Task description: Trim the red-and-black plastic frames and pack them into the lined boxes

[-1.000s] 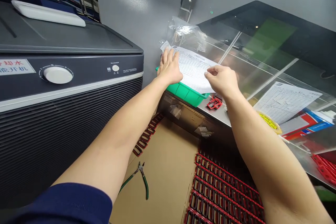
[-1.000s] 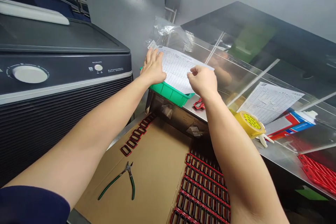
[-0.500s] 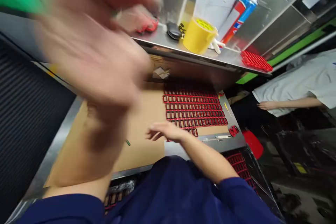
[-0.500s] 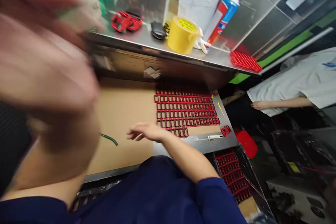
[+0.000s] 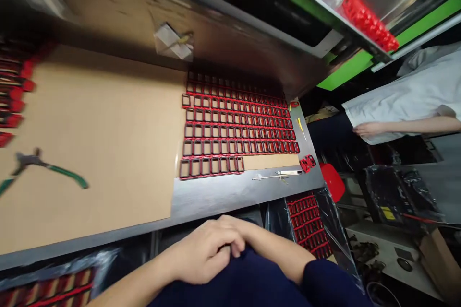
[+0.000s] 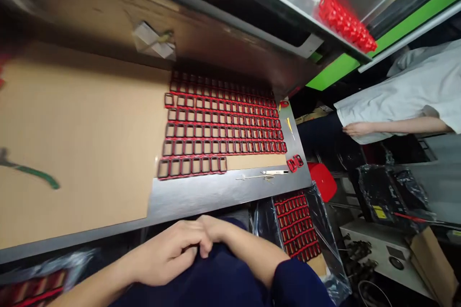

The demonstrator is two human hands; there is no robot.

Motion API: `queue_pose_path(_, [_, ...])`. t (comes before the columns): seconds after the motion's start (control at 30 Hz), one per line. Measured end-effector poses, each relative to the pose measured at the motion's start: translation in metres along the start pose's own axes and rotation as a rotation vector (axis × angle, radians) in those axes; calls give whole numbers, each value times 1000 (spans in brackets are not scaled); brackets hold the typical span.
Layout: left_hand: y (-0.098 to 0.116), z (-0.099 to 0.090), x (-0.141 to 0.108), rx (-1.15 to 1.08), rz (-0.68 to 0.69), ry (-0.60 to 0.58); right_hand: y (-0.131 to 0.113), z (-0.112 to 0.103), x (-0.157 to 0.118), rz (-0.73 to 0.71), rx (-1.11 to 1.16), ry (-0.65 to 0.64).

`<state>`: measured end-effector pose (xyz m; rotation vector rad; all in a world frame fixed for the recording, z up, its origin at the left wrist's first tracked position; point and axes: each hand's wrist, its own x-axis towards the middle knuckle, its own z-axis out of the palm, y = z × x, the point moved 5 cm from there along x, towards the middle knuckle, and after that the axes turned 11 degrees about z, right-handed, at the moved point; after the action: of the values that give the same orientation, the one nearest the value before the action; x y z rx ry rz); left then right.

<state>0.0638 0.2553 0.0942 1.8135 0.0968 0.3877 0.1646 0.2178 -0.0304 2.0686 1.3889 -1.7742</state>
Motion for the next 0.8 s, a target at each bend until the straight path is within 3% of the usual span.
queue_pose_path(0.17, [-172, 96, -47, 324, -585, 20, 153, 23, 45, 132, -283, 296])
queue_pose_path(0.27, [-242, 153, -84, 558, -867, -58, 220, 45, 50, 138, -324, 413])
queue_pose_path(0.37, [-260, 193, -110, 708, -933, -114, 255, 65, 42, 130, -303, 479])
queue_pose_path(0.43, [-257, 211, -122, 694, -943, -123, 260, 72, 31, 98, -272, 537])
queue_pose_path(0.5, [-252, 222, -130, 612, -956, -120, 251, 65, 15, 31, -227, 613])
queue_pose_path(0.57, [-248, 223, -135, 553, -965, -90, 236, 33, -10, -67, -166, 717])
queue_pose_path(0.6, [-246, 221, -137, 549, -974, -70, 229, 5, -25, -120, -129, 790])
queue_pose_path(0.7, [-237, 214, -138, 589, -1010, -31, 219, -115, -75, -221, -13, 1094])
queue_pose_path(0.8, [-225, 212, -133, 628, -1016, 0, 222, -238, -97, -229, 63, 1327])
